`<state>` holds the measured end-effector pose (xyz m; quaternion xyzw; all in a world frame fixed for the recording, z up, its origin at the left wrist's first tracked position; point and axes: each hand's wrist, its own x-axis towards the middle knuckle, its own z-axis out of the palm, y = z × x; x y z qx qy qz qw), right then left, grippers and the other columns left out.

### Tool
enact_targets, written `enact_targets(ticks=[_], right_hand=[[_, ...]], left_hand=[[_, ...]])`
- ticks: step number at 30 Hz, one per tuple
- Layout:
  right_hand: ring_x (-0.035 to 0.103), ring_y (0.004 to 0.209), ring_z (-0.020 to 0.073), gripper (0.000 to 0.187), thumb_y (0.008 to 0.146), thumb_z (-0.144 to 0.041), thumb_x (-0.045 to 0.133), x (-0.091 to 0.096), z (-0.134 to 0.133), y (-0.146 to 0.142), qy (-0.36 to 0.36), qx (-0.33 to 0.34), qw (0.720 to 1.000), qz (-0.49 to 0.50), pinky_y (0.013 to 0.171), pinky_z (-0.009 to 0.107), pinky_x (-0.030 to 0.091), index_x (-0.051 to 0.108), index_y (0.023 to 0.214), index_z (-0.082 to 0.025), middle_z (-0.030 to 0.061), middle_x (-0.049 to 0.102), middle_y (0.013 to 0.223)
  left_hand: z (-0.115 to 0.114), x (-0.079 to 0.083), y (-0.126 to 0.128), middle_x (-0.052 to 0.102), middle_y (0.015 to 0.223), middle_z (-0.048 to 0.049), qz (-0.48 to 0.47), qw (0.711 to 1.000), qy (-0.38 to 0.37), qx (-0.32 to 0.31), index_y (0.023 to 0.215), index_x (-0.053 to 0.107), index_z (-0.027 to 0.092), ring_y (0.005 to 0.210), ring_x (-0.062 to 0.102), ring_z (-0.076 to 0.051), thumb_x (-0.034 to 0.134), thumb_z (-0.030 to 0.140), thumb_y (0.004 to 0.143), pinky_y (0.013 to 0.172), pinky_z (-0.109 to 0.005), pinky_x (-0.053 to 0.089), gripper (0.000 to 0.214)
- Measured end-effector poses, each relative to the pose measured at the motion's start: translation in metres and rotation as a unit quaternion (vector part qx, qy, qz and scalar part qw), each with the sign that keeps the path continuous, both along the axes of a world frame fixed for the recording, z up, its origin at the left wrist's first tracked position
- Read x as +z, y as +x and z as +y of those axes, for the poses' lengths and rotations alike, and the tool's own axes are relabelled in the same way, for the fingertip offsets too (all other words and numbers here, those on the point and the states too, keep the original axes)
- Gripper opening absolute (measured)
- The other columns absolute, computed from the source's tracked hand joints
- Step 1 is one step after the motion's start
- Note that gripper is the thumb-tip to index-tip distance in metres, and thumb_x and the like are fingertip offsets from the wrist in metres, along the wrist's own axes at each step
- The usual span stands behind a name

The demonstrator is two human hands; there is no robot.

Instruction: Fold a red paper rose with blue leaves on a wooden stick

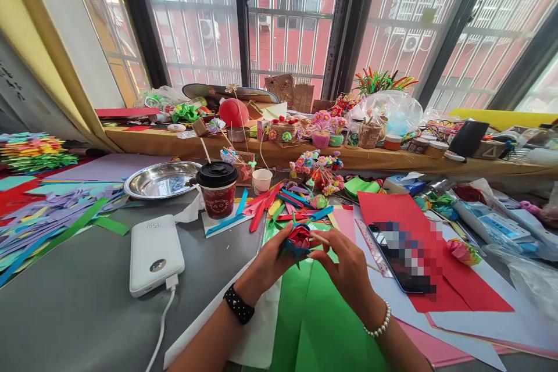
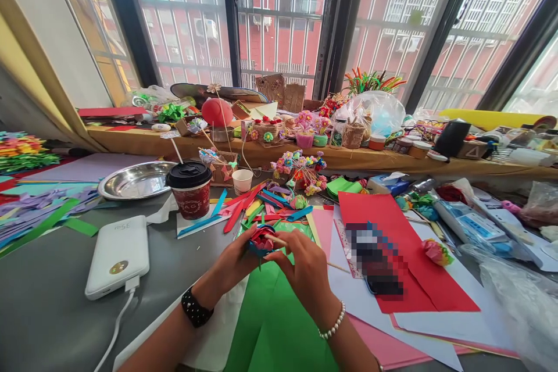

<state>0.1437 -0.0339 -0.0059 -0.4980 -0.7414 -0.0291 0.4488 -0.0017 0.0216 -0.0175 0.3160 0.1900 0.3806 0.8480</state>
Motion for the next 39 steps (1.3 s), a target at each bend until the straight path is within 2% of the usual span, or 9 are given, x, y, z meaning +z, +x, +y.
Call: enact_targets(ticks=[7,13,18,22,27,30,32,36,39], right_hand=[[0.060,0.071,0.0161,0.053,0.066,-0.051,0.059,0.006,0.000,0.007,-0.045,-0.012,0.998,-0.038,0.061,0.025,0.047,0.049,0.109,-0.022,0.0056,0.061,0.093],[0.059,0.064,0.0145,0.044,0.065,-0.047,0.062,0.001,0.001,0.004,-0.045,-0.009,0.998,-0.044,0.053,0.023,0.046,0.058,0.099,-0.021,0.0038,0.062,0.082],[0.057,0.060,0.0127,0.037,0.066,-0.044,0.063,-0.002,0.002,0.003,-0.028,0.017,0.999,0.000,0.051,0.022,0.046,0.060,0.093,-0.019,0.0039,0.063,0.082],[0.054,0.054,0.0118,0.035,0.064,-0.045,0.063,-0.001,0.001,0.003,-0.031,0.015,0.999,0.008,0.049,0.022,0.045,0.061,0.087,-0.019,0.0022,0.061,0.074],[0.050,0.051,0.0108,0.038,0.066,-0.046,0.061,0.001,0.004,0.007,-0.054,-0.019,0.998,0.008,0.049,0.022,0.043,0.059,0.093,-0.020,0.0006,0.058,0.070],[0.048,0.051,0.0106,0.040,0.070,-0.043,0.059,0.004,0.006,0.010,-0.065,-0.025,0.997,0.014,0.050,0.023,0.043,0.057,0.101,-0.019,0.0008,0.057,0.071],[0.049,0.053,0.0108,0.038,0.073,-0.041,0.058,0.007,0.005,0.012,-0.063,-0.019,0.998,0.025,0.052,0.023,0.043,0.055,0.104,-0.019,0.0010,0.057,0.072],[0.050,0.055,0.0100,0.028,0.079,-0.031,0.052,0.012,0.002,0.015,-0.050,0.010,0.998,0.045,0.051,0.021,0.044,0.055,0.104,-0.020,0.0015,0.055,0.074],[0.052,0.061,0.0102,0.026,0.080,-0.021,0.048,0.010,0.002,0.017,-0.046,0.077,0.996,-0.019,0.055,0.021,0.046,0.055,0.105,-0.024,0.0017,0.053,0.077]], left_hand=[[-0.004,0.003,-0.001,0.062,0.097,-0.0104,0.027,0.997,0.053,-0.051,0.103,0.055,0.012,0.096,0.056,-0.023,0.041,0.038,0.083,0.085,-0.034,0.038,0.036],[-0.009,0.003,-0.004,0.064,0.091,-0.0107,0.052,0.991,0.084,-0.093,0.105,0.054,0.011,0.091,0.058,-0.023,0.041,0.040,0.082,0.083,-0.034,0.037,0.039],[-0.008,0.005,-0.006,0.064,0.081,-0.0074,0.102,0.988,0.091,-0.074,0.091,0.059,0.010,0.079,0.058,-0.017,0.046,0.039,0.080,0.077,-0.029,0.040,0.034],[-0.009,0.004,-0.007,0.063,0.083,-0.0065,0.128,0.983,0.117,-0.062,0.096,0.058,0.011,0.085,0.055,-0.018,0.046,0.041,0.079,0.076,-0.028,0.040,0.036],[-0.008,0.008,-0.005,0.059,0.101,-0.0097,0.074,0.986,0.138,-0.064,0.124,0.033,0.020,0.093,0.055,-0.021,0.051,0.044,0.075,0.084,-0.036,0.038,0.058],[-0.005,0.011,-0.003,0.056,0.107,-0.0099,0.062,0.984,0.158,-0.054,0.128,0.023,0.024,0.094,0.056,-0.022,0.065,0.030,0.068,0.085,-0.037,0.038,0.074],[-0.002,0.011,-0.003,0.057,0.104,-0.0091,0.071,0.986,0.145,-0.032,0.126,0.025,0.023,0.090,0.058,-0.020,0.065,0.021,0.068,0.082,-0.035,0.041,0.070],[0.004,0.009,-0.005,0.061,0.093,-0.0071,0.065,0.992,0.106,0.024,0.121,0.032,0.019,0.081,0.061,-0.017,0.058,0.022,0.075,0.076,-0.029,0.046,0.053],[0.005,0.009,-0.006,0.062,0.086,-0.0046,0.073,0.993,0.076,0.047,0.113,0.039,0.016,0.073,0.062,-0.013,0.056,0.024,0.075,0.070,-0.025,0.048,0.041]])
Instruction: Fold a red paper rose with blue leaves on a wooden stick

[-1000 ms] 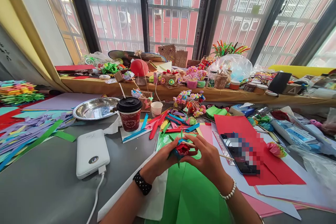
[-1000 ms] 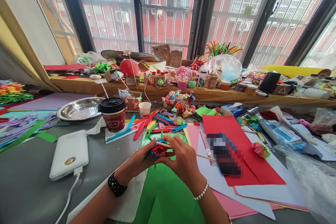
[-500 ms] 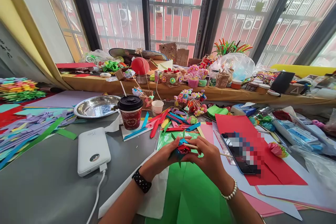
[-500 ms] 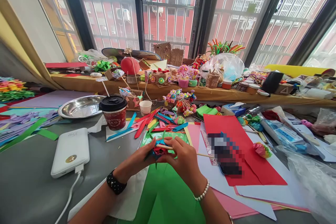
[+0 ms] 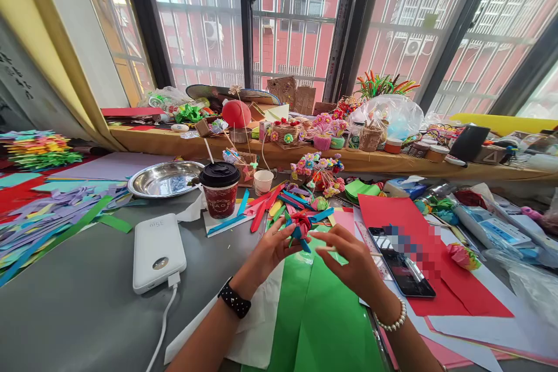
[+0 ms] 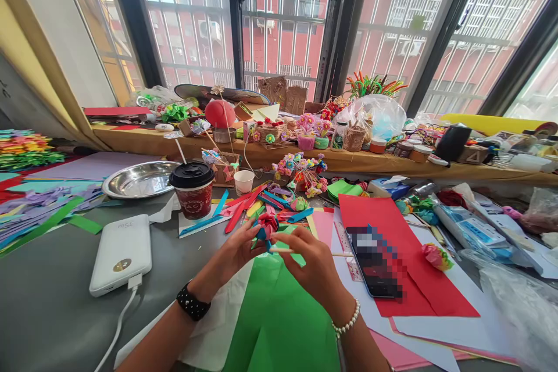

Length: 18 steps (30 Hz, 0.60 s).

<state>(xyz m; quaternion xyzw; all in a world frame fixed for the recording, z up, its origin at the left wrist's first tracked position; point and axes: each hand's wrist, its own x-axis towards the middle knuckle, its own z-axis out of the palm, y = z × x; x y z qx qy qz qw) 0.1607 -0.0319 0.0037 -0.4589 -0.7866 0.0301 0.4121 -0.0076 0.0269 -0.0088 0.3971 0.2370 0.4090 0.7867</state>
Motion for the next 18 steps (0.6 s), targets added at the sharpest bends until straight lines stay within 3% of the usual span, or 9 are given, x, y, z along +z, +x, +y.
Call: enact_targets(ticks=[4,7,9,12,14,18], right_hand=[[0.050,0.055,0.0092,0.025,0.081,-0.015,0.045,-0.011,0.004,-0.003,0.043,0.040,0.995,-0.080,0.050,0.021,0.044,0.060,0.099,-0.024,0.0032,0.055,0.078],[0.054,0.058,0.0102,0.021,0.082,-0.015,0.045,-0.016,0.005,-0.006,0.071,0.038,0.995,-0.062,0.051,0.021,0.044,0.062,0.092,-0.021,0.0033,0.058,0.075],[0.056,0.063,0.0117,0.017,0.082,-0.016,0.046,-0.015,0.004,-0.007,0.083,0.018,0.996,-0.017,0.054,0.021,0.045,0.061,0.090,-0.019,0.0034,0.059,0.072],[0.056,0.061,0.0122,0.011,0.080,-0.021,0.050,-0.011,0.001,-0.008,0.079,-0.048,0.994,0.061,0.052,0.021,0.044,0.060,0.084,-0.018,0.0027,0.059,0.068],[0.055,0.056,0.0114,0.009,0.079,-0.024,0.052,-0.009,-0.001,-0.008,0.057,-0.091,0.989,0.100,0.049,0.021,0.043,0.059,0.079,-0.018,0.0016,0.060,0.067],[0.052,0.048,0.0097,0.012,0.078,-0.028,0.051,-0.006,-0.001,-0.009,-0.014,-0.122,0.981,0.150,0.043,0.019,0.041,0.057,0.077,-0.018,-0.0008,0.060,0.063]], left_hand=[[-0.001,0.001,0.000,0.060,0.078,0.0001,0.037,0.999,-0.033,-0.018,0.097,0.048,0.016,0.060,0.060,-0.008,0.058,0.027,0.074,0.065,-0.021,0.048,0.028],[0.000,-0.001,0.001,0.059,0.081,-0.0009,0.095,0.995,-0.033,-0.023,0.096,0.048,0.016,0.061,0.061,-0.009,0.058,0.037,0.072,0.064,-0.023,0.048,0.033],[0.001,-0.003,0.002,0.060,0.083,-0.0029,0.146,0.989,-0.004,-0.019,0.097,0.048,0.016,0.057,0.060,-0.010,0.055,0.045,0.071,0.058,-0.024,0.048,0.040],[0.002,-0.004,0.003,0.060,0.072,-0.0025,0.221,0.969,0.109,0.026,0.091,0.051,0.014,0.048,0.054,-0.008,0.055,0.048,0.069,0.049,-0.021,0.043,0.041],[-0.002,-0.002,0.004,0.057,0.064,-0.0008,0.253,0.937,0.221,0.097,0.081,0.054,0.014,0.054,0.054,-0.010,0.058,0.041,0.069,0.049,-0.020,0.041,0.030],[-0.015,0.003,0.006,0.059,0.075,-0.0031,0.300,0.821,0.440,0.205,0.075,0.060,0.017,0.068,0.054,-0.013,0.055,0.030,0.074,0.065,-0.026,0.044,0.014]])
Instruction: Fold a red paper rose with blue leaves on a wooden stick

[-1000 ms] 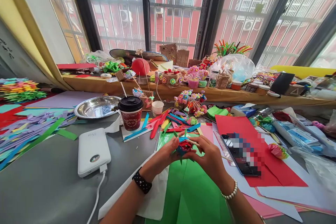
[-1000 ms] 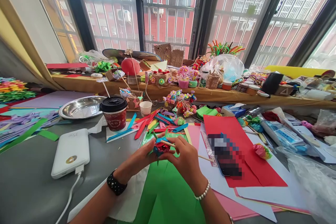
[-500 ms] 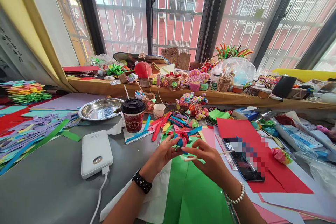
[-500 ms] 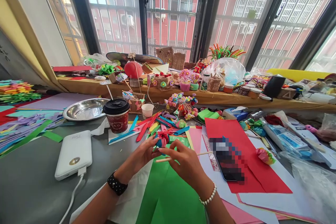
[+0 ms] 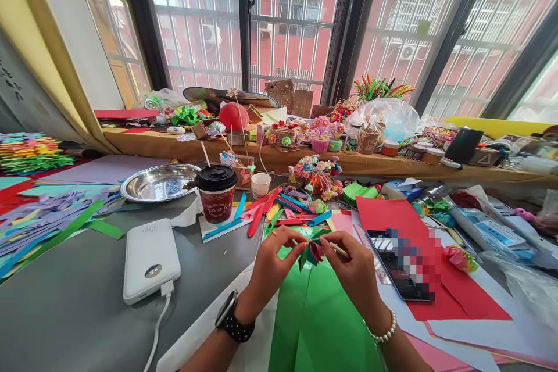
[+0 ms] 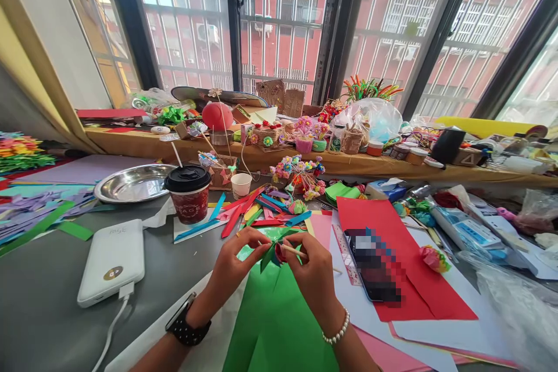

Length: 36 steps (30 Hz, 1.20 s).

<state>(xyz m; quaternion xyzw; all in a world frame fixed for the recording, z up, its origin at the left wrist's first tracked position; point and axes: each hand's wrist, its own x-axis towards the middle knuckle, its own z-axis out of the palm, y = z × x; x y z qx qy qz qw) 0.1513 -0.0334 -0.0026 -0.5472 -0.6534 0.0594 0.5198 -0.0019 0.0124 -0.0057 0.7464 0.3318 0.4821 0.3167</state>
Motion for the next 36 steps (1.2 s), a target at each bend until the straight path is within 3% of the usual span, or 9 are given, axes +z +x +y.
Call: enact_targets(ticks=[3,6,13,24,30,36], right_hand=[[0.049,0.046,0.0088,0.013,0.078,-0.029,0.050,0.002,0.001,-0.001,-0.039,0.019,0.999,0.009,0.040,0.018,0.038,0.057,0.080,-0.018,-0.0008,0.060,0.063],[0.047,0.044,0.0081,0.015,0.078,-0.027,0.049,0.003,0.000,-0.002,-0.057,0.047,0.997,-0.002,0.039,0.018,0.037,0.057,0.084,-0.017,0.0002,0.061,0.066],[0.043,0.044,0.0086,0.014,0.079,-0.025,0.047,0.004,-0.002,-0.005,-0.045,0.066,0.997,-0.017,0.039,0.019,0.035,0.057,0.085,-0.016,-0.0004,0.056,0.060],[0.046,0.045,0.0091,0.016,0.080,-0.024,0.045,0.005,-0.003,-0.006,-0.052,0.080,0.995,0.005,0.040,0.019,0.036,0.056,0.089,-0.016,-0.0007,0.056,0.060],[0.046,0.046,0.0092,0.015,0.080,-0.024,0.046,0.003,-0.002,-0.007,-0.044,0.080,0.995,-0.024,0.041,0.020,0.037,0.057,0.089,-0.017,0.0007,0.059,0.065],[0.055,0.058,0.0121,0.017,0.080,-0.026,0.049,0.003,0.000,0.003,-0.055,0.135,0.987,-0.063,0.047,0.021,0.042,0.057,0.093,-0.019,0.0041,0.062,0.080]], left_hand=[[-0.007,-0.001,0.002,0.061,0.083,-0.0047,0.024,0.993,0.111,0.029,0.085,0.062,0.020,0.080,0.055,-0.017,0.056,0.025,0.074,0.073,-0.030,0.043,0.013],[-0.010,-0.005,0.004,0.063,0.088,-0.0051,0.044,0.988,0.143,0.037,0.093,0.061,0.024,0.085,0.055,-0.019,0.058,0.024,0.072,0.076,-0.032,0.042,0.021],[-0.013,-0.006,0.005,0.064,0.087,-0.0047,-0.005,0.994,0.102,0.042,0.089,0.062,0.025,0.084,0.055,-0.020,0.055,0.023,0.075,0.077,-0.032,0.041,0.016],[-0.012,-0.006,0.006,0.059,0.095,-0.0057,0.019,0.989,0.122,0.079,0.085,0.061,0.022,0.089,0.054,-0.019,0.052,0.021,0.077,0.078,-0.031,0.041,0.012],[-0.010,-0.004,0.005,0.056,0.094,-0.0070,0.028,0.995,0.089,0.042,0.082,0.061,0.021,0.091,0.052,-0.021,0.052,0.022,0.075,0.079,-0.033,0.040,0.010],[-0.003,0.003,-0.002,0.053,0.088,-0.0051,0.052,0.996,0.070,0.010,0.072,0.061,0.020,0.085,0.051,-0.019,0.055,0.020,0.073,0.075,-0.031,0.041,0.006]])
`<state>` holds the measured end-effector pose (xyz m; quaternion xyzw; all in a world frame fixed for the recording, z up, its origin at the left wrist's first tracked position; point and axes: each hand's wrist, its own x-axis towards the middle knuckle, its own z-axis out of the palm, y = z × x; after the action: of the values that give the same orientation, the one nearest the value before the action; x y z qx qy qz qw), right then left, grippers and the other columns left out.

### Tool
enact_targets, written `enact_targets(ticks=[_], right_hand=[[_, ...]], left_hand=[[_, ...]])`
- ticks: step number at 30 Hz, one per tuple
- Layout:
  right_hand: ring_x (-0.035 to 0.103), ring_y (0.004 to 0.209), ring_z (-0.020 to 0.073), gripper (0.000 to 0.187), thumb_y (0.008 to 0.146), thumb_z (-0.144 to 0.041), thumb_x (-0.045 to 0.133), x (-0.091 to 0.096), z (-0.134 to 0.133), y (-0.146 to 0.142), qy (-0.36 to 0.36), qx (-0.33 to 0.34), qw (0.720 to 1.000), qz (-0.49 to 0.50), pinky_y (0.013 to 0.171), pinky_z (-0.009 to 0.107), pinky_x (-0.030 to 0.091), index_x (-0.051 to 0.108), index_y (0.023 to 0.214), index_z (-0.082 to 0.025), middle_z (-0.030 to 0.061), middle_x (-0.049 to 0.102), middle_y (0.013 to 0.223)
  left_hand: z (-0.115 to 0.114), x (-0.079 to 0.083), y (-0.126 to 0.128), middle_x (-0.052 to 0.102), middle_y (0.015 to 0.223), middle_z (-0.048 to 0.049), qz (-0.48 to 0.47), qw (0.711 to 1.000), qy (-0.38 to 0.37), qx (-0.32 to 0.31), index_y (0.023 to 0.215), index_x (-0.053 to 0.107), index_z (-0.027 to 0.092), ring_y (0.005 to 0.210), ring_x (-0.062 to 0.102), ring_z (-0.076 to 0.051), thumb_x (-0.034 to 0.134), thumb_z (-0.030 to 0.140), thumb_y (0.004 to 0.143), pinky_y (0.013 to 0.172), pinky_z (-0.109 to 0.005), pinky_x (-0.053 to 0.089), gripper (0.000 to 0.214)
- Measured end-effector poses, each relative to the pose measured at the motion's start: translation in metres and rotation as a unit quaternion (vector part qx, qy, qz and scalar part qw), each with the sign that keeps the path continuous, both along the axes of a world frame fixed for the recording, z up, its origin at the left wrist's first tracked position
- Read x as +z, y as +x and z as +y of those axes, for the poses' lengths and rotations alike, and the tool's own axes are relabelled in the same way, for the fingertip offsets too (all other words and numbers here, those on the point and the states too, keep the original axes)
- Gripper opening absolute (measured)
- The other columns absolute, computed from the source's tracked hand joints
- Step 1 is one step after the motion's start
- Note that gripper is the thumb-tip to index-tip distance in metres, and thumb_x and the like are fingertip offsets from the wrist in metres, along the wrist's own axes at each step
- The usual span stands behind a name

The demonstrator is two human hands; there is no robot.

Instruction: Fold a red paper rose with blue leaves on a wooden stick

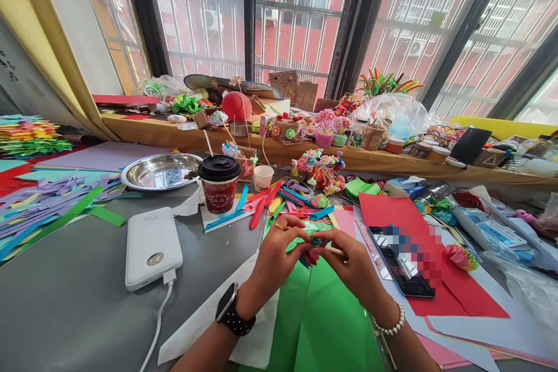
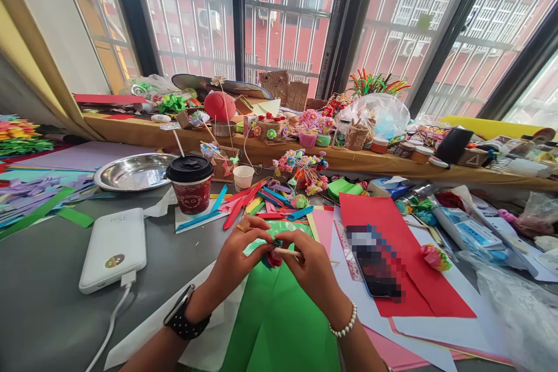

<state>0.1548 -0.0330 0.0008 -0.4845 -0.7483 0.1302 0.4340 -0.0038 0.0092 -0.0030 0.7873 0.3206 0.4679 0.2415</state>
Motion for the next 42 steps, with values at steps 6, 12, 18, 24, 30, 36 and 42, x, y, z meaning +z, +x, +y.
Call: enact_targets(ticks=[6,12,18,24,30,36,42], right_hand=[[0.054,0.054,0.0114,0.014,0.079,-0.030,0.052,0.003,0.000,0.006,0.018,-0.032,0.999,-0.026,0.046,0.020,0.041,0.060,0.081,-0.019,0.0028,0.062,0.071],[0.053,0.052,0.0106,0.012,0.077,-0.031,0.055,0.004,-0.001,0.004,0.024,-0.045,0.999,-0.019,0.043,0.019,0.039,0.058,0.075,-0.019,0.0006,0.060,0.065],[0.053,0.055,0.0100,0.011,0.077,-0.029,0.055,0.005,-0.001,0.003,0.036,-0.038,0.998,-0.020,0.042,0.018,0.039,0.060,0.078,-0.020,0.0008,0.058,0.071],[0.056,0.063,0.0127,0.013,0.080,-0.026,0.051,0.000,0.001,0.003,0.082,-0.037,0.995,-0.031,0.053,0.021,0.044,0.062,0.084,-0.021,0.0023,0.057,0.071],[0.055,0.057,0.0118,0.015,0.081,-0.024,0.049,-0.008,0.002,0.002,0.129,-0.077,0.982,-0.112,0.052,0.022,0.041,0.062,0.079,-0.016,0.0027,0.056,0.067],[0.054,0.056,0.0109,0.019,0.083,-0.027,0.047,-0.009,0.001,0.001,0.136,-0.100,0.975,-0.147,0.052,0.021,0.040,0.061,0.078,-0.016,0.0028,0.058,0.067],[0.050,0.053,0.0103,0.022,0.083,-0.028,0.045,-0.007,0.002,0.002,0.140,-0.092,0.975,-0.146,0.049,0.020,0.036,0.057,0.068,-0.016,0.0017,0.054,0.064]], left_hand=[[0.001,0.003,-0.003,0.051,0.083,-0.0043,0.004,0.997,-0.044,-0.064,0.070,0.061,0.018,0.081,0.051,-0.017,0.056,0.018,0.073,0.073,-0.029,0.041,0.005],[0.001,0.006,-0.005,0.052,0.075,-0.0035,-0.014,0.990,-0.085,-0.112,0.070,0.059,0.017,0.074,0.051,-0.016,0.054,0.020,0.075,0.069,-0.027,0.040,0.008],[0.002,0.008,-0.008,0.056,0.075,-0.0044,-0.019,0.980,-0.128,-0.149,0.075,0.058,0.016,0.074,0.052,-0.016,0.055,0.026,0.074,0.067,-0.025,0.040,0.011],[0.001,0.007,-0.005,0.056,0.073,-0.0024,-0.009,0.982,-0.130,-0.140,0.076,0.055,0.017,0.072,0.053,-0.015,0.051,0.024,0.077,0.068,-0.024,0.041,0.008],[0.000,0.004,-0.003,0.055,0.075,-0.0019,0.005,0.984,-0.125,-0.128,0.077,0.051,0.017,0.073,0.053,-0.014,0.046,0.017,0.078,0.069,-0.024,0.042,0.005],[0.002,0.003,-0.003,0.054,0.075,-0.0011,0.023,0.986,-0.114,-0.123,0.078,0.050,0.018,0.072,0.052,-0.013,0.046,0.017,0.078,0.068,-0.023,0.042,0.004],[0.003,0.004,-0.006,0.054,0.076,-0.0005,0.030,0.983,-0.122,-0.137,0.079,0.051,0.017,0.073,0.051,-0.013,0.045,0.017,0.078,0.069,-0.024,0.041,0.007]])
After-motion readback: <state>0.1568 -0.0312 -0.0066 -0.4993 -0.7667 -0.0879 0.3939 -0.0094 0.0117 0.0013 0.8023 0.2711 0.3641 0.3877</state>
